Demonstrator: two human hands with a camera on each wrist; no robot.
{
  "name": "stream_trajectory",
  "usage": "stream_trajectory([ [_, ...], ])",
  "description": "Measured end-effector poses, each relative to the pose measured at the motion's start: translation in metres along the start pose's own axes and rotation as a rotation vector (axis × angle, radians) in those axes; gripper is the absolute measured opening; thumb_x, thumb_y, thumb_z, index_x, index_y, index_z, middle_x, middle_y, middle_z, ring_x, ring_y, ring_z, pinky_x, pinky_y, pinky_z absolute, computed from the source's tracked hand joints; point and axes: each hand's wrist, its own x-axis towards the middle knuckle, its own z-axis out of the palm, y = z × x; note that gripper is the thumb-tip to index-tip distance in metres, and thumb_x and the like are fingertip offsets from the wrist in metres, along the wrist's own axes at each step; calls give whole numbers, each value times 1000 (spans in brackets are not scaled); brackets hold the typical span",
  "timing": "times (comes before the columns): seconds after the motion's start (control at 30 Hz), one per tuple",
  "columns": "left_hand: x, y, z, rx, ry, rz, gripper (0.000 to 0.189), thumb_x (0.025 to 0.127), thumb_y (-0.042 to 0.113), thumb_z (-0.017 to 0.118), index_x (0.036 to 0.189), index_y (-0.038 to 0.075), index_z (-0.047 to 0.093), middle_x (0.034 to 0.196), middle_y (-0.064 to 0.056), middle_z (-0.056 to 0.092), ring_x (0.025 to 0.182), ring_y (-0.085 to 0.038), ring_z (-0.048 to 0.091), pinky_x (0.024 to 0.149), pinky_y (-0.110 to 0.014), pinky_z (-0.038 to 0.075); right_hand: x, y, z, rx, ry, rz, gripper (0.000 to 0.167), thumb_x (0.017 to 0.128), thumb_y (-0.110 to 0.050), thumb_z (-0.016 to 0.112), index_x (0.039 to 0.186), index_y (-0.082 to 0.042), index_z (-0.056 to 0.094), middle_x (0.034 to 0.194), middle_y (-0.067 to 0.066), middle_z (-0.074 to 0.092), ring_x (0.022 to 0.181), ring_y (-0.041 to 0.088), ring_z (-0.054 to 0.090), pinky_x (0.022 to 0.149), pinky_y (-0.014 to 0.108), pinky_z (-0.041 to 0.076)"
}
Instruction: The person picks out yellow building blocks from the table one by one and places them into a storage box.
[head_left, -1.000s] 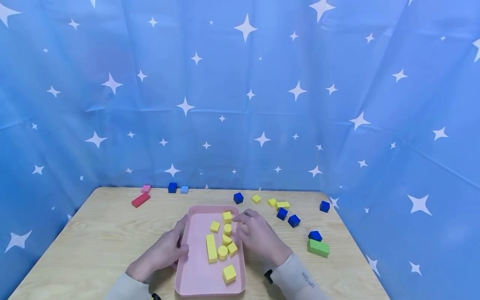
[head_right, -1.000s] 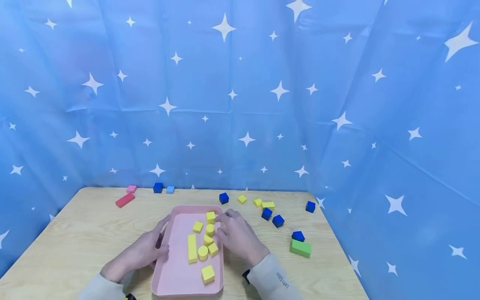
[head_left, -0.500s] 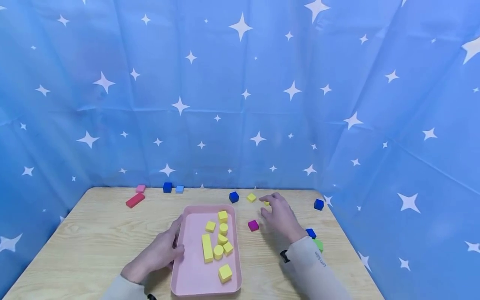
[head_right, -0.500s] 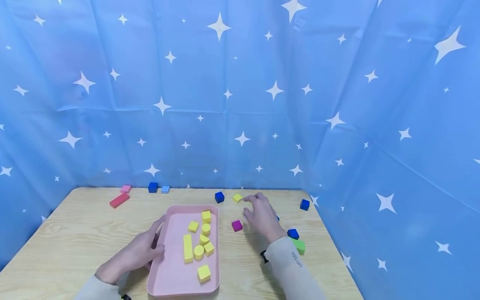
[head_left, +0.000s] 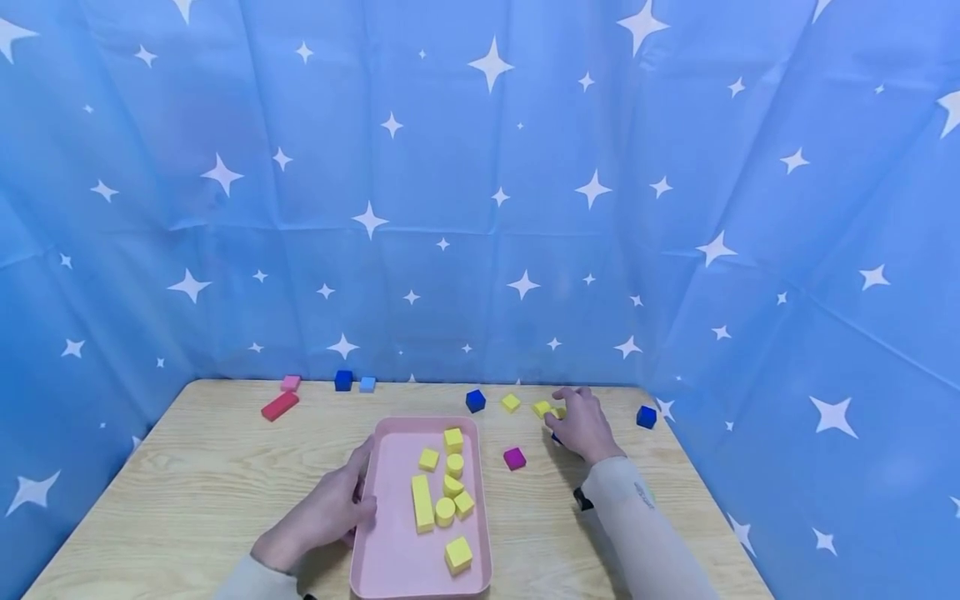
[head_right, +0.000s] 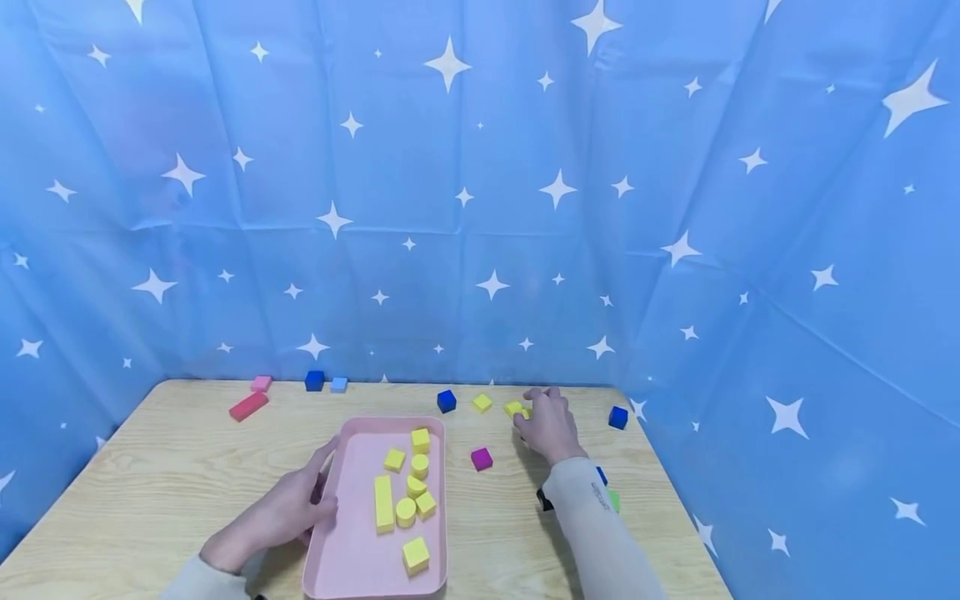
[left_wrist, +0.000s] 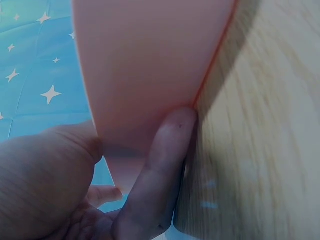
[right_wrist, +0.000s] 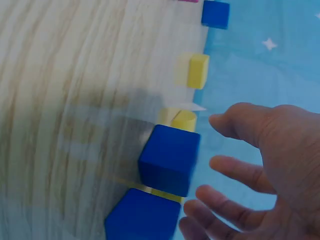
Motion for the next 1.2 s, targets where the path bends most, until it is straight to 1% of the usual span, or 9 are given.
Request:
stream_trajectory([
  [0.2,0,2,0,3,0,-27,107,100,0,74,187,4,13,105,-11,70,71,-23,72,51,-39,66,5,0,2,-8,-44,54,55,110,-26,80,155,3,68,154,37,60,133,53,66,110,69,64],
  [0.37,-1,1,1,-7,1,-16,107,100,-1,73,187,4,12,105,-11,70,72,-22,74,52,-40,68,9,1,5,-5,-67,66,56,109,-23,80,154,7,67,149,37,61,127,48,68,110,66,65],
  [0.6,-1,1,2,-12,0,-8,107,100,-2,73,187,4,11,105,-12,70,72,-22,74,52,-40,68,11,5,12,-26,-48,39,47,106,-17,80,144,10,72,136,33,68,115,41,70,105,61,67],
  [0.7,-1,2,1,-4,-2,1,107,100,-2,73,187,4,11,104,-11,70,72,-22,74,52,-40,68,11,6,15,-18,-38,44,44,105,-15,78,140,11,73,133,32,69,114,41,70,105,61,67],
  [0.9,-1,2,1,-5,-2,9,106,100,-1,73,187,4,12,104,-11,70,72,-22,74,51,-40,68,10,6,15,-8,-39,54,42,104,-14,80,137,11,74,131,30,70,116,40,70,106,60,67],
  [1.03,-1,1,2,-10,1,6,106,101,-1,72,187,5,11,105,-12,70,73,-22,74,52,-41,68,10,4,16,1,-38,57,43,104,-15,80,139,10,74,132,28,70,116,38,70,106,58,67],
  [1.2,0,0,2,-6,6,-10,107,101,0,73,188,6,11,104,-11,69,73,-22,74,52,-40,68,9,-1,14,16,-23,57,44,105,-15,78,141,9,73,135,29,69,113,36,71,104,56,70],
])
